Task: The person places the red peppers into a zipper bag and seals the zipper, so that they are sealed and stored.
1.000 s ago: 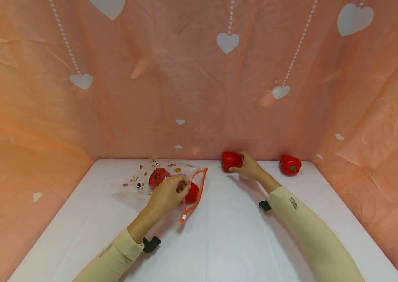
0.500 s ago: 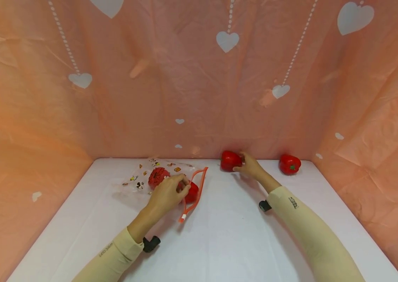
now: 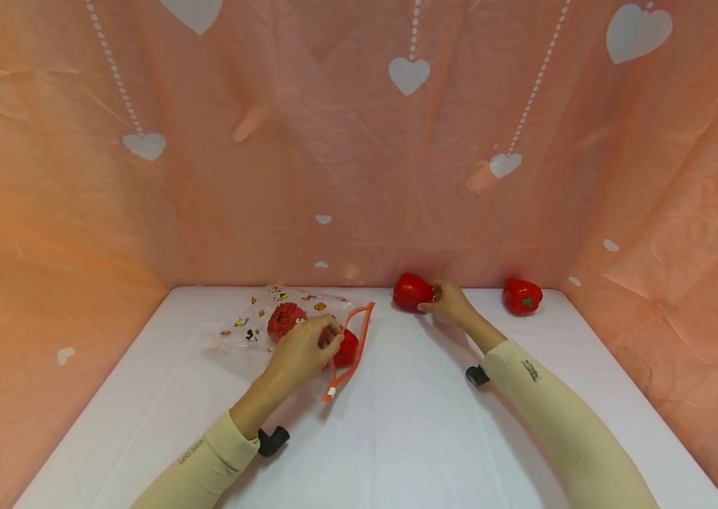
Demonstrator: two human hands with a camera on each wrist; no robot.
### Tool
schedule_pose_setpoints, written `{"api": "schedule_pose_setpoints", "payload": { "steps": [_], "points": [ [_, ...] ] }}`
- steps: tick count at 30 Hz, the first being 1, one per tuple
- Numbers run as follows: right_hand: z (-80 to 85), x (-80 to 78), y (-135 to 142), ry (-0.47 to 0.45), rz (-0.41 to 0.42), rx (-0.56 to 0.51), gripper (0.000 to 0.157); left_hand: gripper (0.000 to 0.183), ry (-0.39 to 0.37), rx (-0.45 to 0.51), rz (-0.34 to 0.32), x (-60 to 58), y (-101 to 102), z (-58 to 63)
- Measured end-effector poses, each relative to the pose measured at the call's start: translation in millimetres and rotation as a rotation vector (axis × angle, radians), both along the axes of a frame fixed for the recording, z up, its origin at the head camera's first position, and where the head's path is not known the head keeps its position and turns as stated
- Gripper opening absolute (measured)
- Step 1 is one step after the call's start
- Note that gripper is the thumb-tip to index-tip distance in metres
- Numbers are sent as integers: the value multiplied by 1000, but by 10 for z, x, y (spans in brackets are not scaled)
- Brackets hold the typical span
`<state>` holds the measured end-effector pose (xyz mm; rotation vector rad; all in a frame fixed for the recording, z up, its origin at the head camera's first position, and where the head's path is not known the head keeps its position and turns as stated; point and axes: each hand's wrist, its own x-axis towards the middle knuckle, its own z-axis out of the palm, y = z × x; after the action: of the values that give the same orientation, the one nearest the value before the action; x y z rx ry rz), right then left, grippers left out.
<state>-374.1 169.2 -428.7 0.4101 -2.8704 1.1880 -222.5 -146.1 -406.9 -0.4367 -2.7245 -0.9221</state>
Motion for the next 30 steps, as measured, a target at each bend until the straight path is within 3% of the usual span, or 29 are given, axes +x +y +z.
{"api": "schedule_pose_setpoints", "payload": {
  "steps": [10, 20, 30],
  "points": [
    [81, 186, -7, -86, -31, -58, 62, 6, -1, -3, 2, -2, 5, 0],
    [118, 348, 69, -66, 23, -104, 60, 6, 4, 3, 1, -3, 4, -2],
    [170, 599, 115, -156, 66, -133, 63, 6, 26, 2, 5, -8, -1, -2]
  ]
}}
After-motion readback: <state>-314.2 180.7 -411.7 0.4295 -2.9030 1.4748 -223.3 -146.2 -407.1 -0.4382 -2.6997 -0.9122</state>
